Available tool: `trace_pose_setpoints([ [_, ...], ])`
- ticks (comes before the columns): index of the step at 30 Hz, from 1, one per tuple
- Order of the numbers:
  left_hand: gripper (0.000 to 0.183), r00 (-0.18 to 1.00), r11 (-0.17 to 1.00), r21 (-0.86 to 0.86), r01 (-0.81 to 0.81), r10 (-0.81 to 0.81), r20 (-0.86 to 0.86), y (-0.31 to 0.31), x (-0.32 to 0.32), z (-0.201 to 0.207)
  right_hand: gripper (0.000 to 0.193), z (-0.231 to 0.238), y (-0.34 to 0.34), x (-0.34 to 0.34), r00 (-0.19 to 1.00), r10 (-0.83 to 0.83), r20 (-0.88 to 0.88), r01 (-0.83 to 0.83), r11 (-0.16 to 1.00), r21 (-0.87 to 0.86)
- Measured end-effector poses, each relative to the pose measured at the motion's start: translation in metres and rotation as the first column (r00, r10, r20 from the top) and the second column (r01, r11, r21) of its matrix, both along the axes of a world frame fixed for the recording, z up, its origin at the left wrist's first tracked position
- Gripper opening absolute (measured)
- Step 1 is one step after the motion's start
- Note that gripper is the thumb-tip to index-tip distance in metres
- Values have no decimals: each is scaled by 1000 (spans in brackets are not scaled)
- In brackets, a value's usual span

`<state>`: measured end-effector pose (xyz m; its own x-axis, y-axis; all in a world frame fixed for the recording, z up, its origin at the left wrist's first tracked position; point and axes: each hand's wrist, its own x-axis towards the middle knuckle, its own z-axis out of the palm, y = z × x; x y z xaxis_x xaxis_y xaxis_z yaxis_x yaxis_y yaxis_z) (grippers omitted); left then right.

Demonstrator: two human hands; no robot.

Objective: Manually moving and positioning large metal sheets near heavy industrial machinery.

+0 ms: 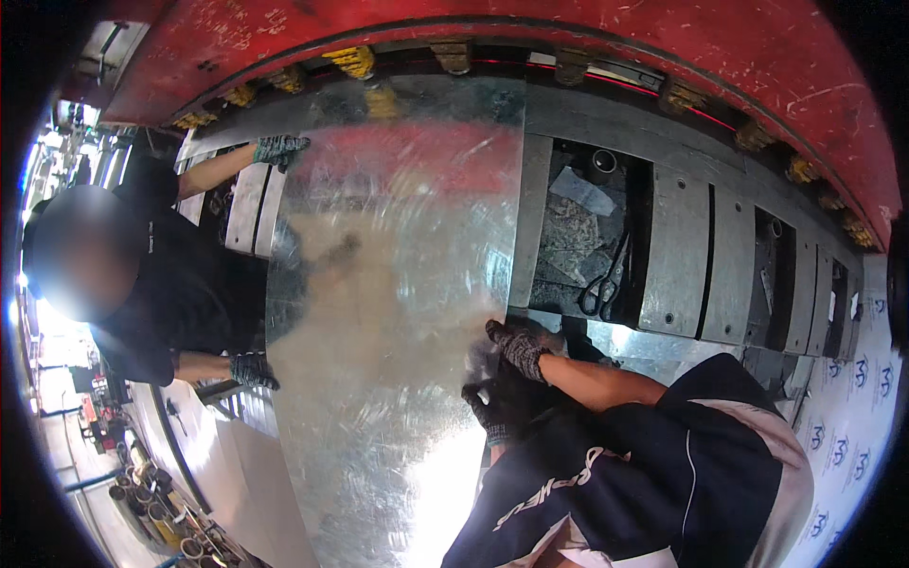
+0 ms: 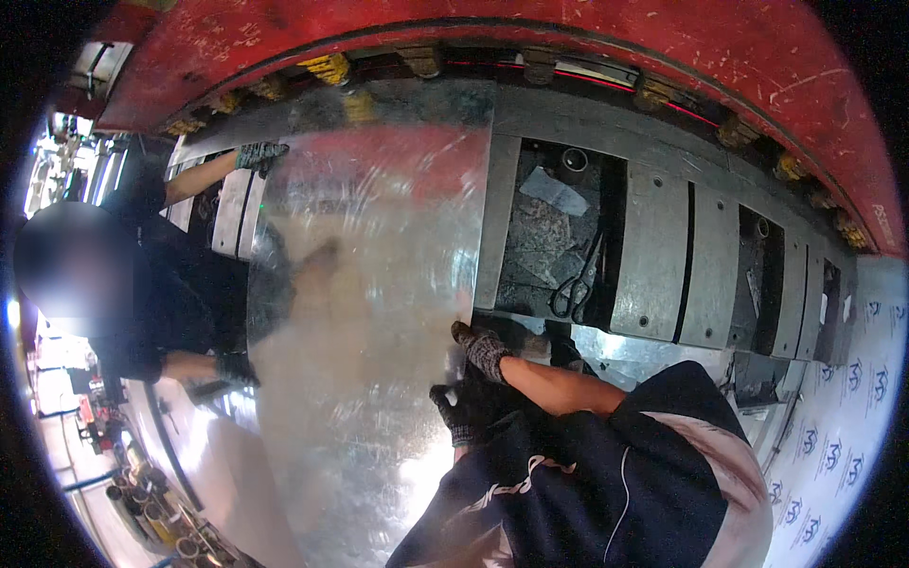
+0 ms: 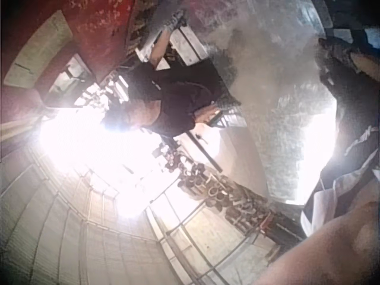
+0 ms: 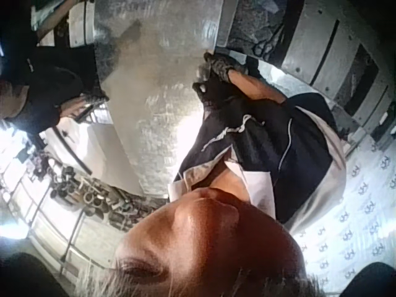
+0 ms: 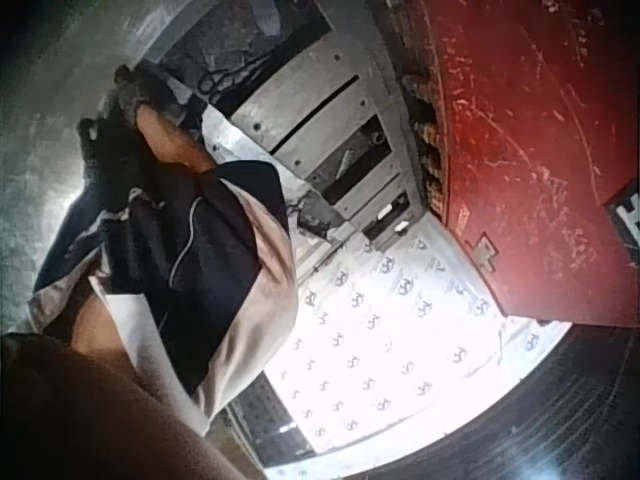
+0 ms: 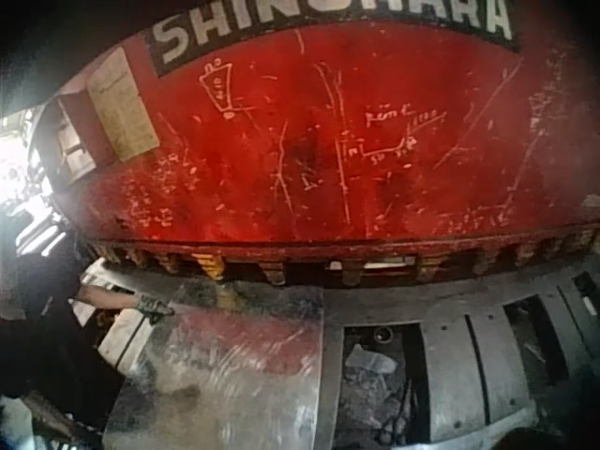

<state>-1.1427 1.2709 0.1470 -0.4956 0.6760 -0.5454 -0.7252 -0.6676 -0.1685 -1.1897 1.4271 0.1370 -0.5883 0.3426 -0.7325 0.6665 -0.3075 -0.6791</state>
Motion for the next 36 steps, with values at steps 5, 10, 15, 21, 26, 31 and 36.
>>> trace_pose_setpoints([
  [5, 113, 997, 988, -150, 37, -26, 78, -3, -2, -28, 78, 3, 21, -17, 992, -3, 130, 13, 997, -77],
  [10, 109, 992, 986, -164, 4, 16, 122, -17, 4, -69, 77, -15, 7, -19, 994, 3, 112, -35, 958, 283],
  [15, 86, 997, 914, -401, 56, -29, 73, -36, 3, -88, 85, -14, 4, -31, 982, 108, 153, -137, 971, 195],
  [21, 105, 667, 752, 407, -519, 58, 743, 2, -4, -28, 82, 15, 21, -21, 989, -25, 147, 0, 987, 163],
  [26, 100, 209, 358, 321, -877, -319, 925, -10, 7, -88, 79, -3, 26, -42, 993, 72, 90, -86, 984, 153],
  [31, 89, 91, 353, 217, -910, -340, 936, -4, 4, -37, 72, -45, 40, -6, 996, -33, -81, 31, 999, -21],
  [36, 64, 965, 888, -429, -164, 235, 116, -50, 17, 0, 72, -70, 1, -38, 869, 491, -69, -474, 863, 173],
])
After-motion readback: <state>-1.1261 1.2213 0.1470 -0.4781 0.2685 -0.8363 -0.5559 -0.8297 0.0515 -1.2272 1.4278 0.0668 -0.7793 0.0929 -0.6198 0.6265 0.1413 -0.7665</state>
